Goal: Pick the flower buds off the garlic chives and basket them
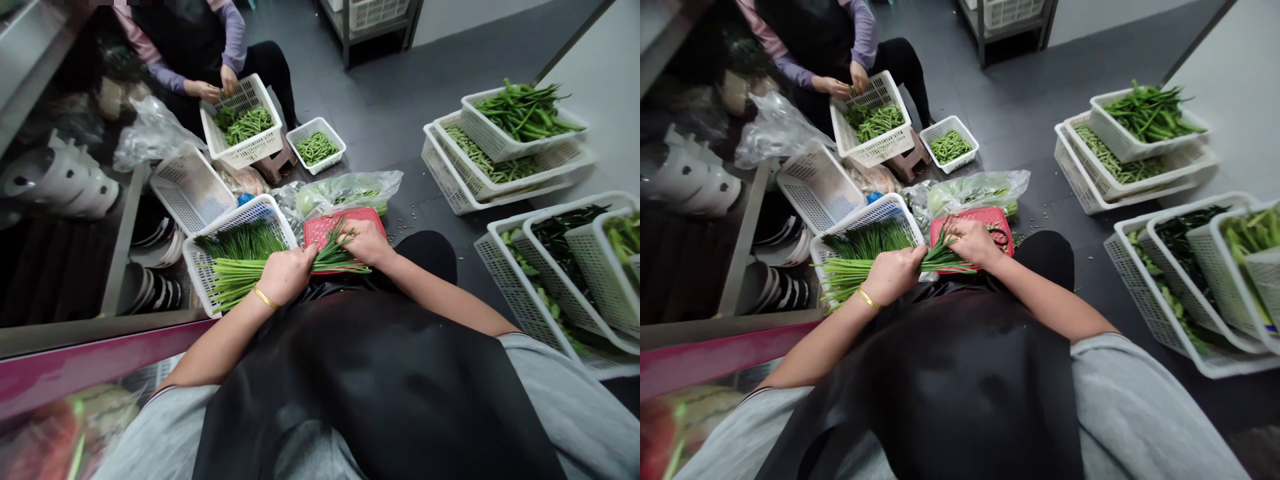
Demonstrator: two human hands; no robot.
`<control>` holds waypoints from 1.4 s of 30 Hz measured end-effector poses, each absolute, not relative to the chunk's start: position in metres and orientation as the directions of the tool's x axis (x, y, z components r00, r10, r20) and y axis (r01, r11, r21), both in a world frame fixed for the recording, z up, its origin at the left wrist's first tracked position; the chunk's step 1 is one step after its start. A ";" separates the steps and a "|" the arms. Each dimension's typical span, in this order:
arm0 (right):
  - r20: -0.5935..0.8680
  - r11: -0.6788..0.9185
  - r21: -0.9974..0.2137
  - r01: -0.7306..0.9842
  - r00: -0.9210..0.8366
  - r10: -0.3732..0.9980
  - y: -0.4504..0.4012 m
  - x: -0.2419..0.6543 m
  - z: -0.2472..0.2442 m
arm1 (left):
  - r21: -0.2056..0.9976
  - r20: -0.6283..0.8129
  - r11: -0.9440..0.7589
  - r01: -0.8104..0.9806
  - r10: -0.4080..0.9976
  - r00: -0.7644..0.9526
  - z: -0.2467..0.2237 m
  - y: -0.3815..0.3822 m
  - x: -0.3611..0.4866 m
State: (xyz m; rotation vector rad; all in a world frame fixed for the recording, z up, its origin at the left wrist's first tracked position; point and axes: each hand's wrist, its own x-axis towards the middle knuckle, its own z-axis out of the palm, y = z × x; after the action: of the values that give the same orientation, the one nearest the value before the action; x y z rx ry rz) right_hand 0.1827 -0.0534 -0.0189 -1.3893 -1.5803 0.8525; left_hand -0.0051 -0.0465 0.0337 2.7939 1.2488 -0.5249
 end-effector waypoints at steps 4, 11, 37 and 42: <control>-0.011 0.024 -0.976 -0.214 0.165 0.986 -0.050 0.211 -0.017 | -0.082 -0.304 -0.624 0.777 0.758 0.577 0.041 -0.044 -0.013; 0.472 0.366 -0.783 0.503 0.097 0.876 -0.096 0.235 0.015 | 0.089 -0.263 -0.560 0.824 0.784 0.562 0.047 -0.027 -0.027; 0.238 0.184 -0.953 0.239 0.219 0.946 -0.019 0.251 -0.021 | 0.973 -0.179 0.032 0.228 0.727 0.663 0.047 0.023 -0.035; 0.157 0.269 -0.661 0.701 -0.221 0.963 -0.029 0.262 -0.104 | 0.996 -0.085 0.080 0.034 0.832 0.548 0.050 0.050 -0.069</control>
State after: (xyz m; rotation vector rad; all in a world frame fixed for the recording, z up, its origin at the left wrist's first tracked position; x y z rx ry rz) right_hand 0.2623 -0.0286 -0.1041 -1.4956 -1.9987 0.6263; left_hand -0.0689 0.0503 0.0500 1.3740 0.8197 0.7100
